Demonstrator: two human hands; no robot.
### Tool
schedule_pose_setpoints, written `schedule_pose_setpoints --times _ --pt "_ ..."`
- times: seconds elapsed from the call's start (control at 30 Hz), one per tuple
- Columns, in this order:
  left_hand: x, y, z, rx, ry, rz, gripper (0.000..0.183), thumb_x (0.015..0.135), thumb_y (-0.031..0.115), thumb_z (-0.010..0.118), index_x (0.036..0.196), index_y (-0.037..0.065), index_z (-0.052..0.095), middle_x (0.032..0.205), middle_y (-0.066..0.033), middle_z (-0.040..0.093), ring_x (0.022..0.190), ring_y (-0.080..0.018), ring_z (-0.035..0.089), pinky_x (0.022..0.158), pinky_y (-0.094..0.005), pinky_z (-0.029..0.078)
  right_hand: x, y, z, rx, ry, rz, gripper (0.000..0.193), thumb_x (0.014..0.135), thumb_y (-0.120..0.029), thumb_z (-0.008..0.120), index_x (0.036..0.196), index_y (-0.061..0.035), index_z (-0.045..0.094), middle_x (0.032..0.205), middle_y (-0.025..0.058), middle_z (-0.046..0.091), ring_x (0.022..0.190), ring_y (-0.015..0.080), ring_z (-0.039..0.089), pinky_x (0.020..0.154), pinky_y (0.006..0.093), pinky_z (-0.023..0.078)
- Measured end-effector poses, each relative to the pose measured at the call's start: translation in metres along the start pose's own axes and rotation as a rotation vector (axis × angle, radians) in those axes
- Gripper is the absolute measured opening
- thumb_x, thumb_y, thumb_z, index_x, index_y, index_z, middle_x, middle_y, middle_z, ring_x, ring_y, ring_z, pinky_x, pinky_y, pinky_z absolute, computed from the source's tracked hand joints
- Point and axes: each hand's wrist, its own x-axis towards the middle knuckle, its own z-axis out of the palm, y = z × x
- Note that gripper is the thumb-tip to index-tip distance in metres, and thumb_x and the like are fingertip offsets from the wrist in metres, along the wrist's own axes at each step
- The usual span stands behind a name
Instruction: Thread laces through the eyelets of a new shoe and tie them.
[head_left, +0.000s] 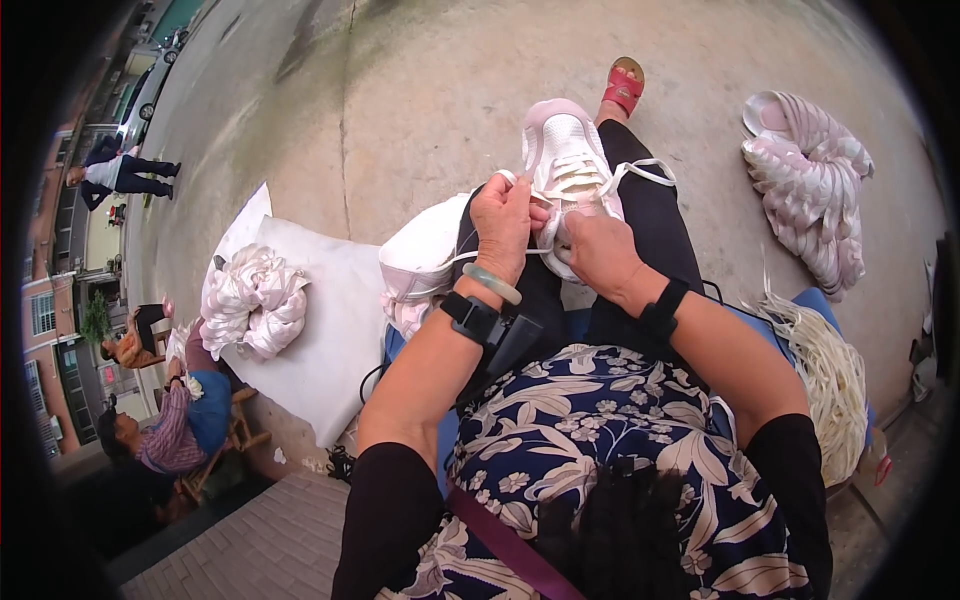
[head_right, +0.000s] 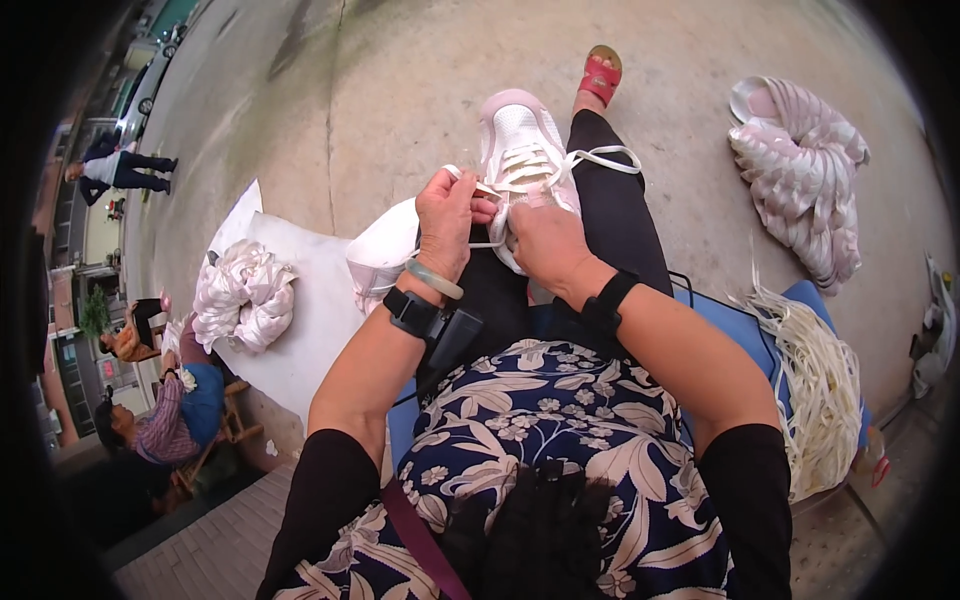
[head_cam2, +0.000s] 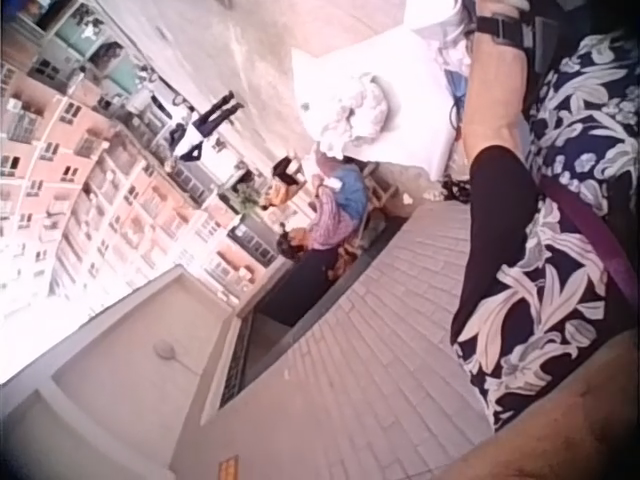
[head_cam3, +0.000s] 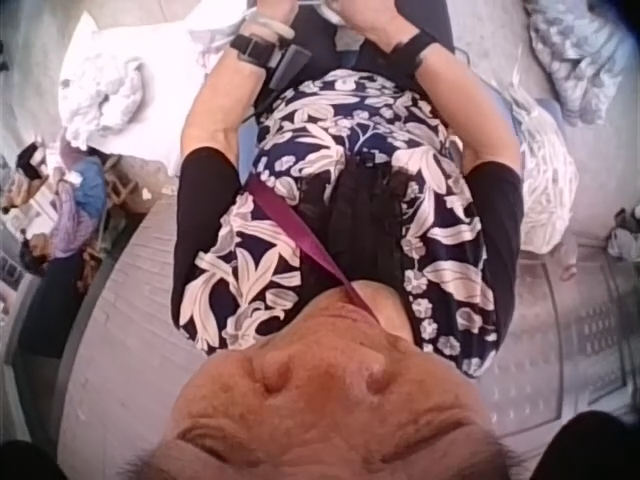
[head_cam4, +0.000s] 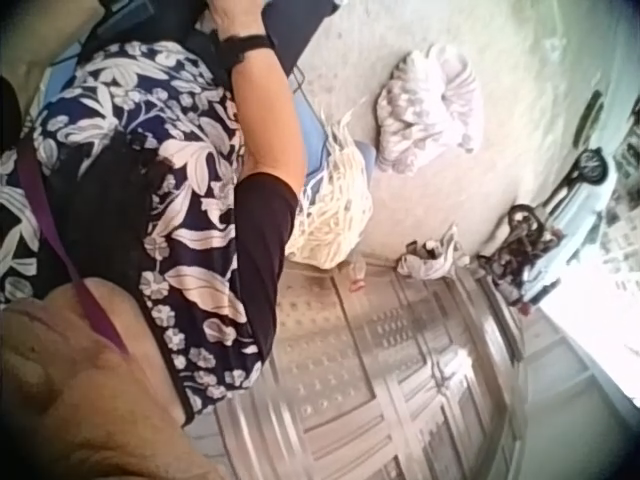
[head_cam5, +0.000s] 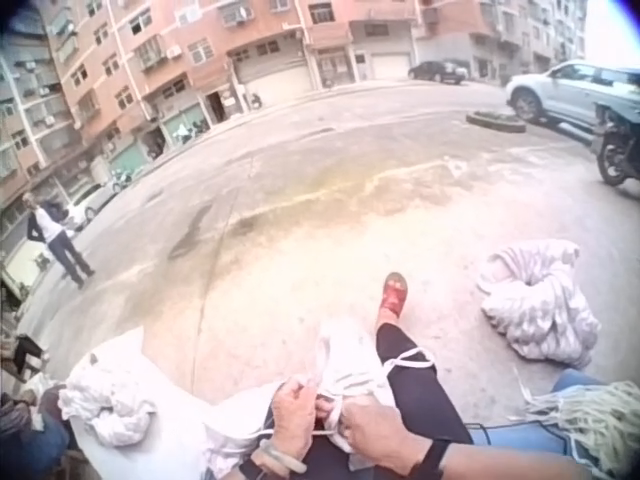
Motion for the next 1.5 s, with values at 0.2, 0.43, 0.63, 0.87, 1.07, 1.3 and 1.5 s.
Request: schedule_pose_setpoints --times 0.2,0.43,0.63,0.87,1.07,1.3,1.5 --pt "0.005 0.011 -0.009 -0.039 0.081 0.099 0.014 0.086 0.013 0.051 0.082 0.001 0.055 0.072 -0.008 0.06 0.051 -0.0116 0.058 0.042 -0.0204 0.046 -0.03 0.033 -0.056 -0.196 -0.039 -0.142 0.009 0.069 -0.007 0.054 0.073 -0.0003 0.051 0.064 0.0187 0.056 0.065 0.0366 0.057 0.058 0.0444 0.044" --pt "0.013 0.007 -0.022 -0.067 0.211 0.11 0.006 0.081 0.002 0.048 0.08 0.0 0.053 0.068 -0.008 0.059 0.05 -0.0121 0.057 0.04 -0.0205 0.045 -0.115 0.095 -0.081 -0.187 0.103 -0.018 0.004 0.077 -0.003 0.047 0.073 -0.0027 0.046 0.063 0.0189 0.053 0.062 0.0386 0.053 0.054 0.0461 0.039" --pt "-0.009 -0.006 0.006 -0.001 -0.007 0.076 0.006 0.081 0.003 0.051 0.08 -0.001 0.054 0.064 -0.0041 0.055 0.043 -0.0077 0.049 0.038 -0.0189 0.036 -0.166 0.158 -0.106 -0.343 0.41 0.094 0.001 0.081 -0.003 0.05 0.081 -0.0026 0.05 0.068 0.0181 0.054 0.064 0.0368 0.055 0.055 0.0419 0.041" --pt "0.001 -0.031 -0.002 0.333 0.01 0.211 0.009 0.076 0.006 0.059 0.082 0.0 0.057 0.06 -0.0021 0.054 0.051 -0.0066 0.047 0.048 -0.0229 0.039 -0.179 0.189 -0.097 -0.151 0.238 0.158 0.007 0.076 -0.003 0.055 0.083 -0.0022 0.053 0.075 0.0163 0.056 0.07 0.0343 0.056 0.059 0.0382 0.043" --pt "-0.02 0.006 0.008 0.594 0.038 0.593 0.006 0.074 -0.002 0.056 0.08 0.0 0.057 0.071 -0.0023 0.053 0.055 -0.0063 0.045 0.05 -0.0206 0.039 -0.083 0.127 -0.088 0.303 0.186 -0.065 0.016 0.071 -0.006 0.057 0.086 -0.0015 0.054 0.079 0.0118 0.054 0.077 0.0263 0.055 0.07 0.0326 0.043" --pt "-0.022 -0.004 0.036 0.679 -0.191 0.674 0.008 0.076 0.004 0.055 0.081 -0.001 0.06 0.072 -0.0187 0.06 0.067 -0.0313 0.061 0.059 -0.033 0.047 -0.006 0.056 -0.035 0.27 0.306 -0.26 0.028 0.074 -0.009 0.058 0.101 -0.0048 0.052 0.085 0.0129 0.057 0.072 0.0295 0.058 0.061 0.0362 0.046" --pt "-0.017 -0.018 0.037 0.835 -0.131 0.589 0.013 0.077 0.004 0.051 0.084 0.0 0.061 0.067 -0.0197 0.059 0.065 -0.0326 0.062 0.059 -0.0353 0.048 -0.001 0.046 -0.024 0.103 0.28 -0.26 0.035 0.07 -0.015 0.063 0.101 -0.0052 0.048 0.083 0.0146 0.052 0.074 0.0327 0.057 0.06 0.0394 0.046"
